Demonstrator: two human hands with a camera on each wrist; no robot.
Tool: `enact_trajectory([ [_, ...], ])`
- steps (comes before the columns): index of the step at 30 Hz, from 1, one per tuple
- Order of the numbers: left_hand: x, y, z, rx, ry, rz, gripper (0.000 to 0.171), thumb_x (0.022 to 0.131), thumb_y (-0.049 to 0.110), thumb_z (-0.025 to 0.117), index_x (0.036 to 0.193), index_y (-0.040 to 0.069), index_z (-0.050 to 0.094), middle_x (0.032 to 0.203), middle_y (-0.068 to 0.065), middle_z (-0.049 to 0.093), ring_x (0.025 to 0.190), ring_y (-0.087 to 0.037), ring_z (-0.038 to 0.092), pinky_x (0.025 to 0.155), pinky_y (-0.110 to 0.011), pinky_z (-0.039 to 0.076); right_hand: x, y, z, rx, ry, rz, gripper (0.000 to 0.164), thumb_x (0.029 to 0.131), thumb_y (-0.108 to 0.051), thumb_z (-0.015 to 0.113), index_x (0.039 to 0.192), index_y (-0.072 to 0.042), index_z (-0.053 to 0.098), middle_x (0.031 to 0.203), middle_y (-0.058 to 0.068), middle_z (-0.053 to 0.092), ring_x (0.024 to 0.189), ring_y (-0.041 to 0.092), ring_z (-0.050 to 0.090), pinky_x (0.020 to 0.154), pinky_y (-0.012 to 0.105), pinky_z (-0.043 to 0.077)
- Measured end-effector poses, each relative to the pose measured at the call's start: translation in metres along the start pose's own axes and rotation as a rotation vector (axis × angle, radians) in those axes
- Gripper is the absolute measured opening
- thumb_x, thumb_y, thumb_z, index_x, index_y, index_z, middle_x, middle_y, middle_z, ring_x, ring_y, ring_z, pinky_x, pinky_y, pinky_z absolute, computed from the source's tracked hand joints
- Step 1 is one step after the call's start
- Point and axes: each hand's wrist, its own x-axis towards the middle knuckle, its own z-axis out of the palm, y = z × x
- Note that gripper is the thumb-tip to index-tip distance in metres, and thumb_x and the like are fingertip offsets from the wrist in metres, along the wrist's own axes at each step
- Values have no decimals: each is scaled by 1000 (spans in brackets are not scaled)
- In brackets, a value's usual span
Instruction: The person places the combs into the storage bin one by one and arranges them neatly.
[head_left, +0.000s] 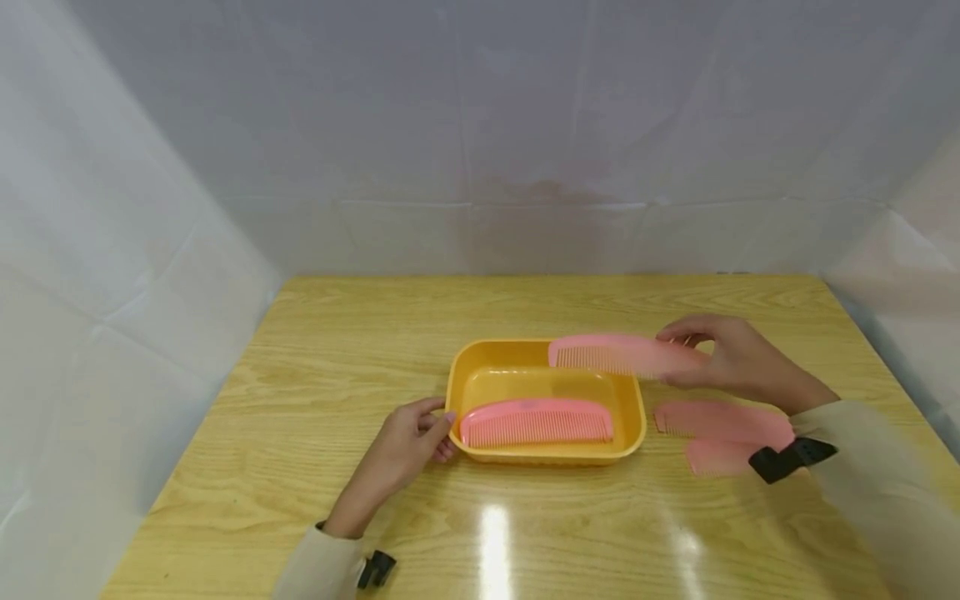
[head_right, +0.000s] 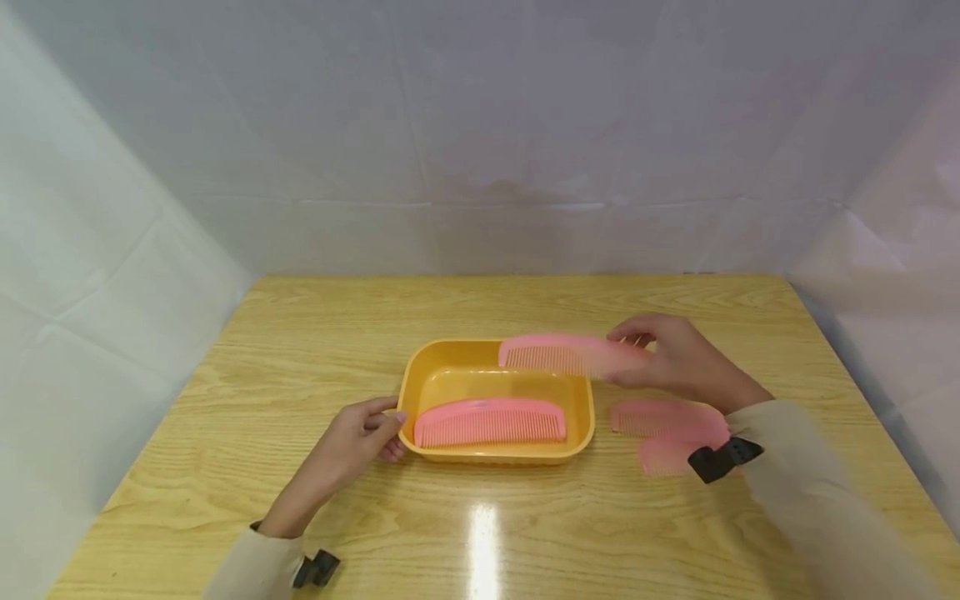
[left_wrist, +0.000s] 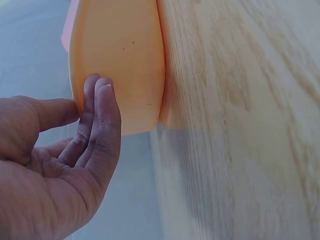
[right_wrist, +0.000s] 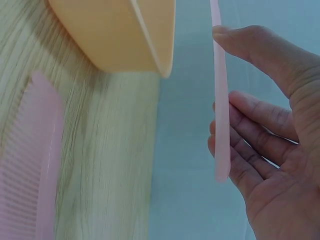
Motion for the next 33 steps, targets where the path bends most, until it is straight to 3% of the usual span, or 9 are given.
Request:
enact_trajectory([
  [15,0,1,-1,-6,0,-5,42,106,10,54,144,-9,49,84,-7,71,75,-26,69,67,-39,63,28,-24,41,148,-144,-29,45,83,-25,87,120,-7,70,119,6,67,103,21,59,86,41,55],
  [20,0,1,-2,-2,1,0,42,106,10,55,143,-9,49,84,-7,70,75,-26,69,66,-39,63,35,-31,56,129,-170,-65,46,80,-30,88,116,-6,71,114,5,67,99,21,60,84,41,55],
  [33,-1,0,-2,3,3,2,43,106,10,55,143,-10,48,83,-7,70,74,-25,69,66,-39,62,44,-43,87,79,-262,-59,50,79,-26,89,118,-1,69,116,10,67,103,25,60,87,43,56],
])
